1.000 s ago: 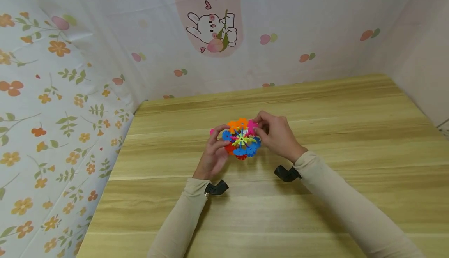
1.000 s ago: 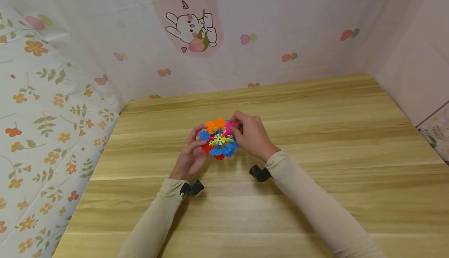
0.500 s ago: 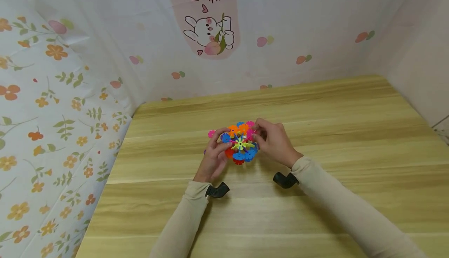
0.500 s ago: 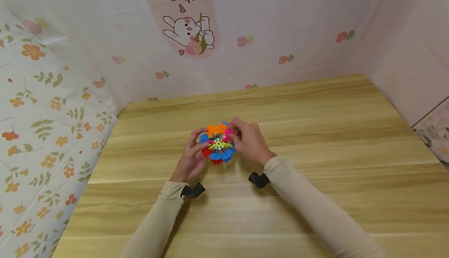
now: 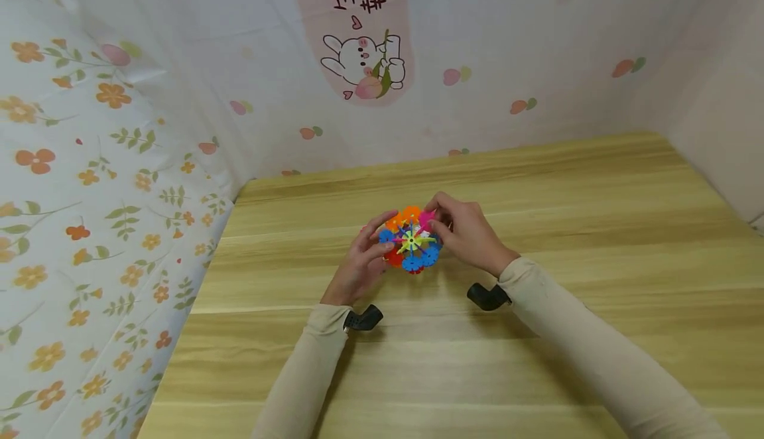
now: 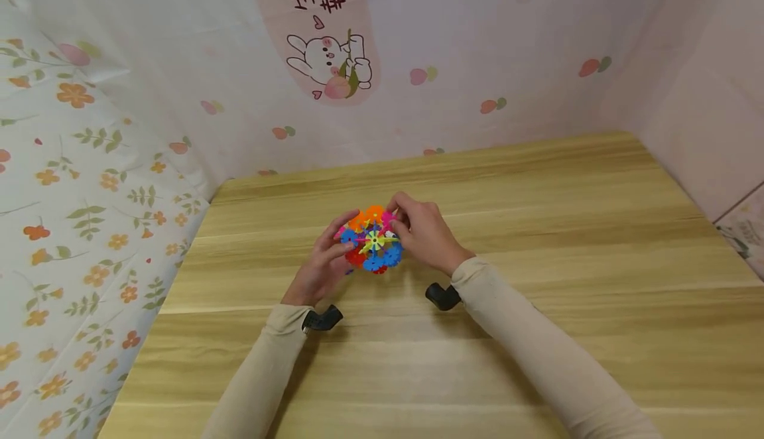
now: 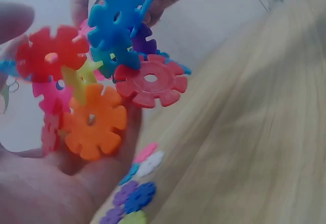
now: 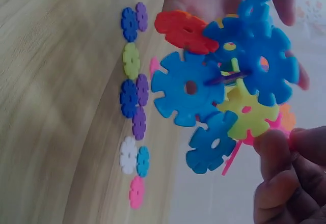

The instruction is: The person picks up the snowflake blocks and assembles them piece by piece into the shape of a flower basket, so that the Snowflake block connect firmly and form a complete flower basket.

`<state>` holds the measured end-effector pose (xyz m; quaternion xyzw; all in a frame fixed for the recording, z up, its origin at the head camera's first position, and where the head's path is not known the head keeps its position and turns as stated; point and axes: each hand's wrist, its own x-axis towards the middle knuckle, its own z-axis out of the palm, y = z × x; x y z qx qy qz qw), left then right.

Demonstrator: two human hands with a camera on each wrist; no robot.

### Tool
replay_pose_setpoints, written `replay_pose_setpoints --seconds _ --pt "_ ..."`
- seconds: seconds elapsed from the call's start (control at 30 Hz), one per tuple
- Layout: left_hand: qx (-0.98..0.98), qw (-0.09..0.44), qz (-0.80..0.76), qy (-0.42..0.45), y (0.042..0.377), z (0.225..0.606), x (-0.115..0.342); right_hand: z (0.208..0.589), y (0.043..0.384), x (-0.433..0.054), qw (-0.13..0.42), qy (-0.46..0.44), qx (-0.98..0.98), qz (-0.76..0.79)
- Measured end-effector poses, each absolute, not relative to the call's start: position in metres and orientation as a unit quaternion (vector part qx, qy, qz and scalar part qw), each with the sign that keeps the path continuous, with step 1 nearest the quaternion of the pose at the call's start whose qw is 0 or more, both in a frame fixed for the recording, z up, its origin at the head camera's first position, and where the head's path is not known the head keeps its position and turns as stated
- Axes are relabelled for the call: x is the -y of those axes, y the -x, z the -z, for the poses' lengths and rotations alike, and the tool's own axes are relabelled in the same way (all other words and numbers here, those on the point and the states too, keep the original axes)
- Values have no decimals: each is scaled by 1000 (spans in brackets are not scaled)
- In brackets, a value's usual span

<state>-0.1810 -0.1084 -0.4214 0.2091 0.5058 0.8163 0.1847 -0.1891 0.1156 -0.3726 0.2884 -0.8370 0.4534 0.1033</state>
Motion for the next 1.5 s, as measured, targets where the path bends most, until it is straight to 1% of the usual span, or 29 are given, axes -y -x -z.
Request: replay_pose_setpoints --seconds 0.13,0.23,0.3,0.4,0.53,0.67,0.87,1.03,1.23,1.37,1.5 --pt "-555 198 -781 -205 180 420 106 372 188 -114 84 -290 840 -451" --pt "-569 197 -777 -187 178 422 105 374 191 -116 62 -287 836 -463" --pt "-567 185 -783 -175 178 423 106 378 196 -119 44 -278 831 -480" --pt "-559 153 -798 -164 178 425 111 387 210 -127 30 -259 839 -478" --pt "-550 126 -812 -152 177 427 123 401 229 -135 4 -238 890 -388" --pt "-544 122 -818 -143 176 429 133 412 240 -134 -30 -234 929 -287" --pt "-571 116 -801 -138 175 430 133 422 250 -122 -41 -213 950 -223" --pt "-585 131 -790 -131 172 428 127 428 255 -118 -44 -196 963 -181" --pt "-555 153 -809 -121 172 426 124 421 249 -125 -69 -205 952 -217" --pt "-537 149 -820 -131 173 428 121 419 240 -134 -80 -219 933 -275" --pt "-526 148 -827 -131 173 432 117 419 229 -143 -83 -207 911 -348"
